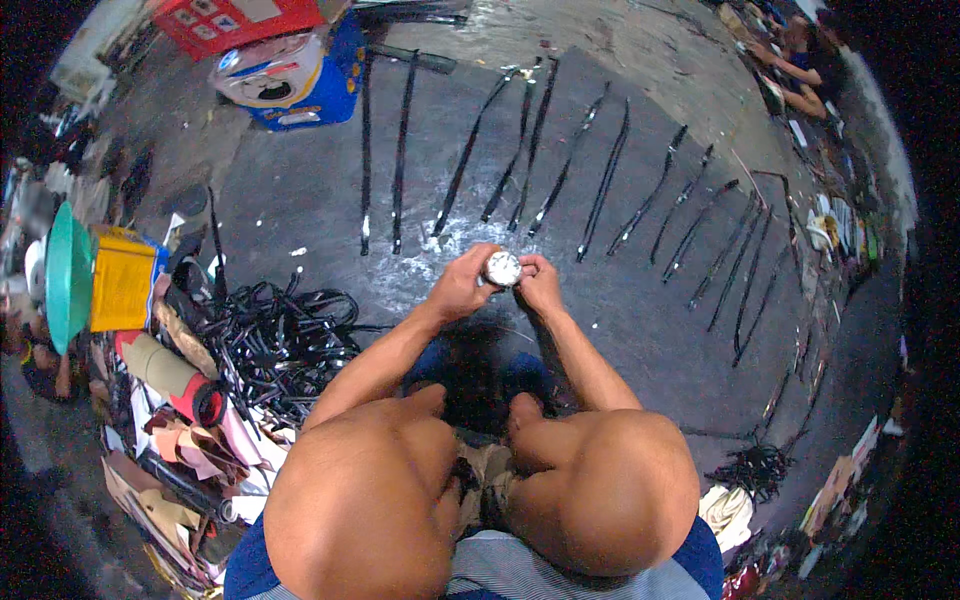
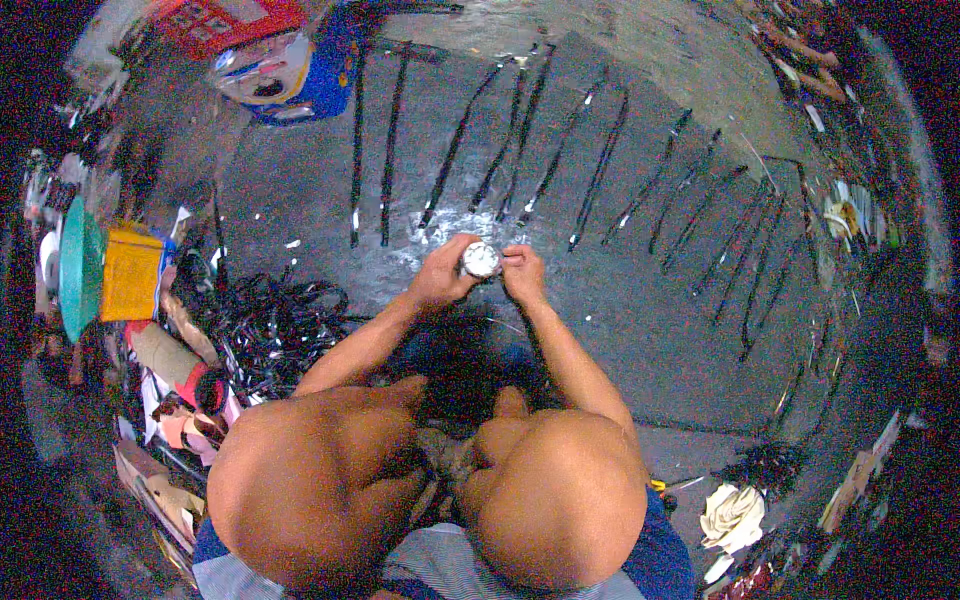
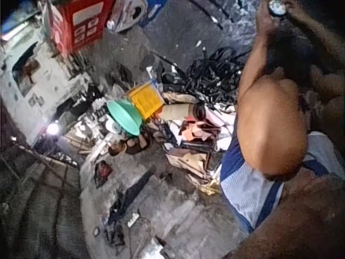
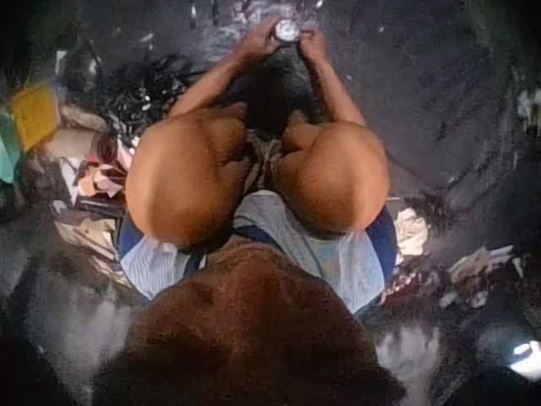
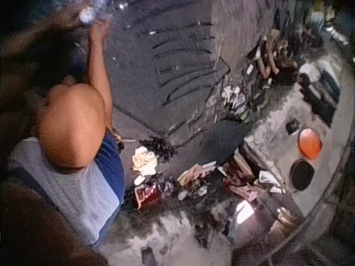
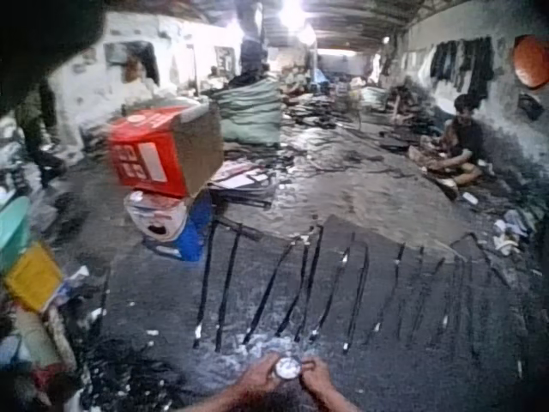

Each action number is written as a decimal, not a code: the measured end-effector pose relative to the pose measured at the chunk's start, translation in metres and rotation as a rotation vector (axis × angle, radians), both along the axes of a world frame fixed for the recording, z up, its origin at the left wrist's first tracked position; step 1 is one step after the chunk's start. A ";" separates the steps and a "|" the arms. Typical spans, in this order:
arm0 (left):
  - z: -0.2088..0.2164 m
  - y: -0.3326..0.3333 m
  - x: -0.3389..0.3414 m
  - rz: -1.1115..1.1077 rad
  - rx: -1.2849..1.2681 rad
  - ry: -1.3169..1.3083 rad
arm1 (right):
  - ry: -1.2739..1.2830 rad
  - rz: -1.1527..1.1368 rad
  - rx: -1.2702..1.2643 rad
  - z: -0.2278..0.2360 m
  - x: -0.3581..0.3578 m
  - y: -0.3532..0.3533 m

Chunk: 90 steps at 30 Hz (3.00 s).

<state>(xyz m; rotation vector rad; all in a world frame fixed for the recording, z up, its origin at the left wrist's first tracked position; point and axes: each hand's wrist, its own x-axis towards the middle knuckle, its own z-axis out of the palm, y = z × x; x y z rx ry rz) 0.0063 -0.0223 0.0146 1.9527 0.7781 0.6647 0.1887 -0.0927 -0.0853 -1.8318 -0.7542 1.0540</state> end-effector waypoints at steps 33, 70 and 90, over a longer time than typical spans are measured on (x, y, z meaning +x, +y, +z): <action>0.034 0.032 -0.123 0.793 0.337 0.458 | -0.009 -0.380 0.772 0.415 0.222 0.034; 0.166 -0.020 -0.267 0.940 -0.198 0.212 | -0.198 0.109 0.082 0.080 0.037 -0.032; 0.033 -0.065 -0.155 -0.213 -0.239 1.249 | -0.183 -0.099 0.263 0.123 0.006 -0.031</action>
